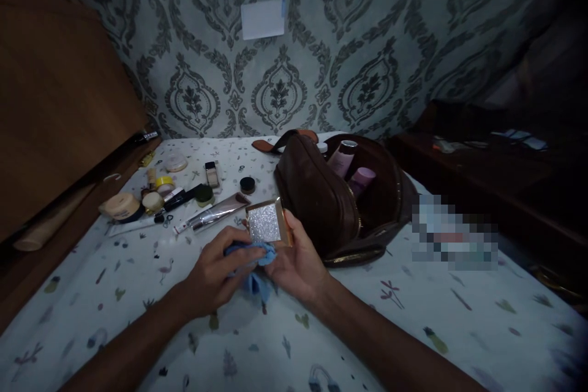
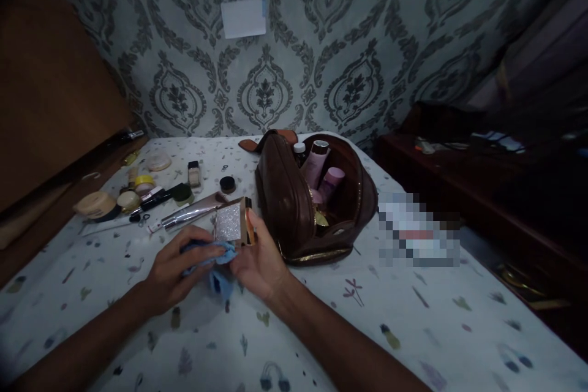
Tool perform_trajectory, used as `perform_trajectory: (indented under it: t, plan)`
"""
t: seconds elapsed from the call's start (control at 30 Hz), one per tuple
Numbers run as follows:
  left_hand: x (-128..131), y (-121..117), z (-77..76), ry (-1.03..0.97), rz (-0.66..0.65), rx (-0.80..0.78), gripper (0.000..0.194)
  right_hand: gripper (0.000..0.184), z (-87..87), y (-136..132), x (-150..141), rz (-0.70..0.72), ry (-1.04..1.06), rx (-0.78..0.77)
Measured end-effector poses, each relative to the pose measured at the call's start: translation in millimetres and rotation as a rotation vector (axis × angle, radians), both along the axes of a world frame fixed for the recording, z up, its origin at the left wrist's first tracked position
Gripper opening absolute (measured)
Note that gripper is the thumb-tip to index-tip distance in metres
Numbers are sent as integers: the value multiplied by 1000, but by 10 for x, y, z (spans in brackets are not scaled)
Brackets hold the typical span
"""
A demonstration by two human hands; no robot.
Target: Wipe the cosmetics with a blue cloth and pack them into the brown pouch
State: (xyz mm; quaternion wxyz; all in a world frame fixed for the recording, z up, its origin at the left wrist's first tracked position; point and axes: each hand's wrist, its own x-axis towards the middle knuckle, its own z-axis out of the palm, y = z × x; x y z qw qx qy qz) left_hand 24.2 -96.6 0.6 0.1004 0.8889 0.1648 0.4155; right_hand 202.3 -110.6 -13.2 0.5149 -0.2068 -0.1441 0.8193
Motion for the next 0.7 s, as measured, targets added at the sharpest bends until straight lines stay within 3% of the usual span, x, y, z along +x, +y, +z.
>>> perform_trajectory:
  t: [0.2,0.3,0.5,0.7]
  plan:
    - [-12,36,22,-132,289,-17,23,32,-50,-53,-74,14,-87,12]
    - [-29,107,-31,-134,353,-43,21,34,-49,-52,-65,-5,-36,24]
    - [-38,163,-71,-96,243,-109,20,41,-23,0,15,-78,61,5]
    - [-15,69,-22,-31,80,-49,24,35,-55,28,-5,-89,25,72]
